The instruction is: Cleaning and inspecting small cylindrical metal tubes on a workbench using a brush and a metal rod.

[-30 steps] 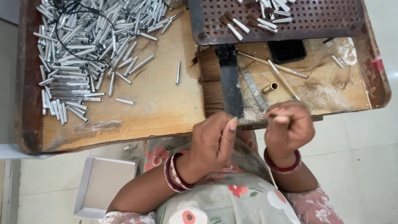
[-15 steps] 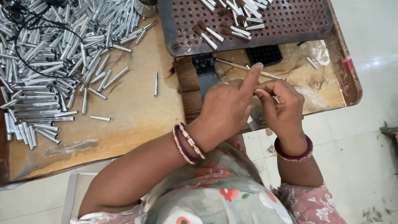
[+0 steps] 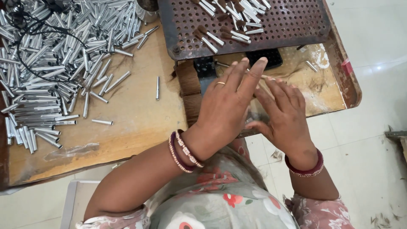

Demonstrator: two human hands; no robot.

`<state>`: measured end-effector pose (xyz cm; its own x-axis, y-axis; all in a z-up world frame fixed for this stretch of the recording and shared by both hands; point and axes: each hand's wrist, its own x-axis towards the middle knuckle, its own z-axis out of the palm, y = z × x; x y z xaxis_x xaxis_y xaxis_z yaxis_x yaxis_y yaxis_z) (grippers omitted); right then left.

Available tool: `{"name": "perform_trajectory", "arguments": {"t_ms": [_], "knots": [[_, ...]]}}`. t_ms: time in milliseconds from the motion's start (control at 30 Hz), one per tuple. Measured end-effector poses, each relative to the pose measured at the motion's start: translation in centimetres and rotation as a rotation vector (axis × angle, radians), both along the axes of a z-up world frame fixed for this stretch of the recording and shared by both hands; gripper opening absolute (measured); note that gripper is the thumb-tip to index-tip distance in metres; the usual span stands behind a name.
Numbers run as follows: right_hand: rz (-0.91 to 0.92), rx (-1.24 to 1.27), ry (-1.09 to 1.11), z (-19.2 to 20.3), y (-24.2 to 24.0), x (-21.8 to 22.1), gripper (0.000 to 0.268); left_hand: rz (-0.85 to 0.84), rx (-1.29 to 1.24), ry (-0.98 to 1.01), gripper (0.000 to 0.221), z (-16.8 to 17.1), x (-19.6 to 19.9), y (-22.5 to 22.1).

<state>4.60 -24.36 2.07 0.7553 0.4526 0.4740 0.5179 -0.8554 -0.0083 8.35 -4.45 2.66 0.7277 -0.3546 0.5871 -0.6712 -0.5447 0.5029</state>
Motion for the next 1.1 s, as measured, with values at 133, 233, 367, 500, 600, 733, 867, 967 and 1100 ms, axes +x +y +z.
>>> {"name": "perform_trajectory", "arguments": {"t_ms": [133, 233, 367, 500, 600, 733, 867, 967, 1100], "knots": [[-0.079, 0.013, -0.046, -0.4, 0.3, 0.3, 0.084, -0.037, -0.057, 0.033, 0.090, 2.3, -2.0, 3.1], [-0.069, 0.245, -0.130, -1.1, 0.7, 1.0, 0.072, -0.014, -0.139, 0.005, 0.075, 2.7, -3.9, 5.0], [-0.078, 0.408, 0.046, -2.8, 0.7, 2.4, 0.037, 0.074, -0.320, -0.053, 0.022, 1.6, -5.7, 7.0], [-0.100, 0.440, 0.028, -3.4, 0.8, 2.2, 0.026, 0.093, -0.449, -0.019, 0.024, -1.0, -6.1, 8.5], [-0.062, 0.456, -0.005, -3.6, 0.6, 2.6, 0.026, 0.244, -0.522, 0.018, 0.020, -1.3, -5.5, 8.5], [-0.013, 0.415, 0.040, -3.5, 0.9, 2.0, 0.023, 0.267, -0.549, 0.046, 0.015, -4.2, -5.4, 9.3], [-0.050, 0.436, -0.007, -3.8, 0.8, 2.3, 0.028, 0.225, -0.572, 0.087, 0.012, -4.4, -5.4, 9.0], [-0.087, 0.429, -0.018, -3.8, 0.8, 2.2, 0.027, 0.212, -0.583, 0.045, 0.012, -4.2, -5.0, 8.9], [-0.079, 0.426, 0.042, -4.0, 0.6, 2.4, 0.027, 0.200, -0.636, 0.052, 0.017, -4.7, -4.7, 8.7]]}}
